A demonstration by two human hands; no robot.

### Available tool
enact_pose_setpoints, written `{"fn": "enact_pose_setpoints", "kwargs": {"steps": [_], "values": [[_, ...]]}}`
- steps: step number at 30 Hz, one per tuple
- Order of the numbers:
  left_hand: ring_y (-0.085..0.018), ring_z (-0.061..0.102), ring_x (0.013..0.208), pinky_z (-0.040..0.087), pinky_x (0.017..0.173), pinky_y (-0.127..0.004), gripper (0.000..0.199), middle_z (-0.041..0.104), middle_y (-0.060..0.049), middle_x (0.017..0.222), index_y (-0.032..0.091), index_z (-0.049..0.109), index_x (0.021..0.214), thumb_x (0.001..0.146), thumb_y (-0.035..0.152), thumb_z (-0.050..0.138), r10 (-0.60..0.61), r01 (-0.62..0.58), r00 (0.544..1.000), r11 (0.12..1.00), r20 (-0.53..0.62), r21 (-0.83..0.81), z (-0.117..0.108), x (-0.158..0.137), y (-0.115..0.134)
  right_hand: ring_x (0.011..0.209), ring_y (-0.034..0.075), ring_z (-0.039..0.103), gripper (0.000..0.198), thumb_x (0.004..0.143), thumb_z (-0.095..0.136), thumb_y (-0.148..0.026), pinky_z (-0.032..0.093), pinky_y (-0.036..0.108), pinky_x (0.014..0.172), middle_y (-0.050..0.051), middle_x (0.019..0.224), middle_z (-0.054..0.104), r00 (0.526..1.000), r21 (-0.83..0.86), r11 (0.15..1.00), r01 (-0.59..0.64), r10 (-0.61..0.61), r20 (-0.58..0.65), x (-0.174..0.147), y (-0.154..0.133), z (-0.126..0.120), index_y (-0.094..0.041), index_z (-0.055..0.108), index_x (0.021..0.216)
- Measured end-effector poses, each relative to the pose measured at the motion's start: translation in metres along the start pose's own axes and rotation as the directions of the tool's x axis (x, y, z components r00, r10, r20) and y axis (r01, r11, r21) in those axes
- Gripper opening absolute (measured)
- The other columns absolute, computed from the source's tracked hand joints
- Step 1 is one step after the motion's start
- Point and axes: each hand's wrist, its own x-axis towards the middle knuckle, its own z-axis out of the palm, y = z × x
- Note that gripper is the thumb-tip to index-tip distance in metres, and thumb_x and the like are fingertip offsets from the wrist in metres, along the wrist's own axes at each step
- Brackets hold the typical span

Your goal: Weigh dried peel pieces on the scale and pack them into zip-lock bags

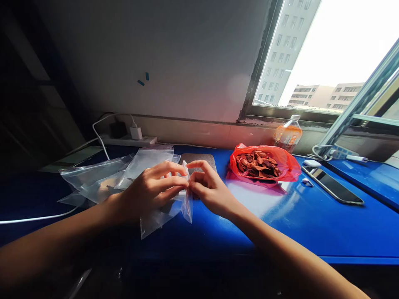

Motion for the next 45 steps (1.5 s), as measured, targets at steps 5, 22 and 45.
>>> {"fn": "enact_pose_setpoints", "kwargs": {"steps": [5, 22, 45], "values": [[-0.015, 0.064, 0.075, 0.055, 0.068, -0.028, 0.017, 0.074, -0.004, 0.089, 0.018, 0.066, 0.081, 0.095, 0.016, 0.055, 0.049, -0.046, 0.997, 0.998, -0.057, 0.051, 0.0011, 0.0010, -0.0017, 0.061, 0.011, 0.046, 0.033, 0.083, 0.062, -0.032, 0.038, 0.028, 0.060, -0.007, 0.068, 0.050, 1.000, -0.017, 1.000, -0.013, 0.013, -0.019, -0.0017, -0.0019, 0.0008, -0.023, 0.047, 0.111], [-0.015, 0.069, 0.076, 0.058, 0.071, -0.029, 0.013, 0.074, -0.004, 0.084, 0.019, 0.067, 0.099, 0.093, 0.011, 0.058, 0.098, -0.099, 0.983, 0.995, -0.155, 0.005, -0.0020, -0.0015, 0.0010, 0.054, 0.009, 0.043, 0.055, 0.072, 0.079, -0.045, 0.028, 0.024, 0.052, -0.009, 0.063, 0.049, 0.997, 0.146, 0.989, -0.036, 0.046, -0.065, 0.0000, -0.0023, 0.0025, -0.022, 0.048, 0.111], [-0.016, 0.069, 0.080, 0.058, 0.073, -0.031, 0.010, 0.076, -0.006, 0.090, 0.017, 0.065, 0.094, 0.093, 0.011, 0.057, 0.091, -0.088, 0.988, 0.996, -0.121, 0.025, -0.0016, -0.0002, 0.0009, 0.054, 0.009, 0.040, 0.046, 0.080, 0.071, -0.047, 0.025, 0.025, 0.051, -0.009, 0.061, 0.045, 0.996, 0.049, 0.999, 0.016, -0.012, -0.088, -0.0009, -0.0033, -0.0020, -0.022, 0.047, 0.110]]}}
